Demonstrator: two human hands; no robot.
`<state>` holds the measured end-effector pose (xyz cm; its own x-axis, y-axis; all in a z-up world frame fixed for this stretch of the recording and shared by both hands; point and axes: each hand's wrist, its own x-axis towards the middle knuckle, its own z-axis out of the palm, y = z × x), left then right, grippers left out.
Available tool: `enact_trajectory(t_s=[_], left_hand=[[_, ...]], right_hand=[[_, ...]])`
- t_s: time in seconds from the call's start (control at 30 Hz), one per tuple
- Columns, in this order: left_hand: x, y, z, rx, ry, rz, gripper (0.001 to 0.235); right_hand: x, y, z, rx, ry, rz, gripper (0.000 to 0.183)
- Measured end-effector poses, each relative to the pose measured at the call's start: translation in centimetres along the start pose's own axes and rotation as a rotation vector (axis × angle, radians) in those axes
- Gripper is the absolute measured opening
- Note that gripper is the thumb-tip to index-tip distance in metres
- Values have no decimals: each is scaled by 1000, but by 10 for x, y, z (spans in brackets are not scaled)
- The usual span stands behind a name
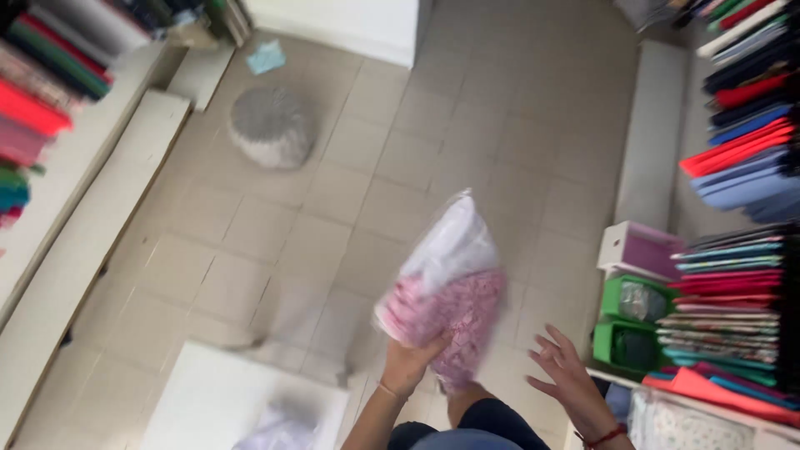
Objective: Folding a hooded towel and tying a decorative pink ribbon around it
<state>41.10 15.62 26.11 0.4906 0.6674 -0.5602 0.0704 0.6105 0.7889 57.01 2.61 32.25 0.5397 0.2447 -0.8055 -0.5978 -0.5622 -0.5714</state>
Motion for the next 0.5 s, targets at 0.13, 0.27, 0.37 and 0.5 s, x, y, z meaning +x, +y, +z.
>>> enact_trajectory(t_s=[0.13,0.27,0.37,0.5], left_hand=[[48,58,86,393,-244,910,33],[76,114,149,981,-458,1133,70],[113,163,166,994,-582,1010,67],[194,209,181,777,-551,998,39]], right_hand=[[83,-46,-31,557,-852,-290,80],[116,-35,-64,608,-794,-273,74],[204,-34,-83,613,-799,-256,71],[306,1,-114,654,-755,-206,66]])
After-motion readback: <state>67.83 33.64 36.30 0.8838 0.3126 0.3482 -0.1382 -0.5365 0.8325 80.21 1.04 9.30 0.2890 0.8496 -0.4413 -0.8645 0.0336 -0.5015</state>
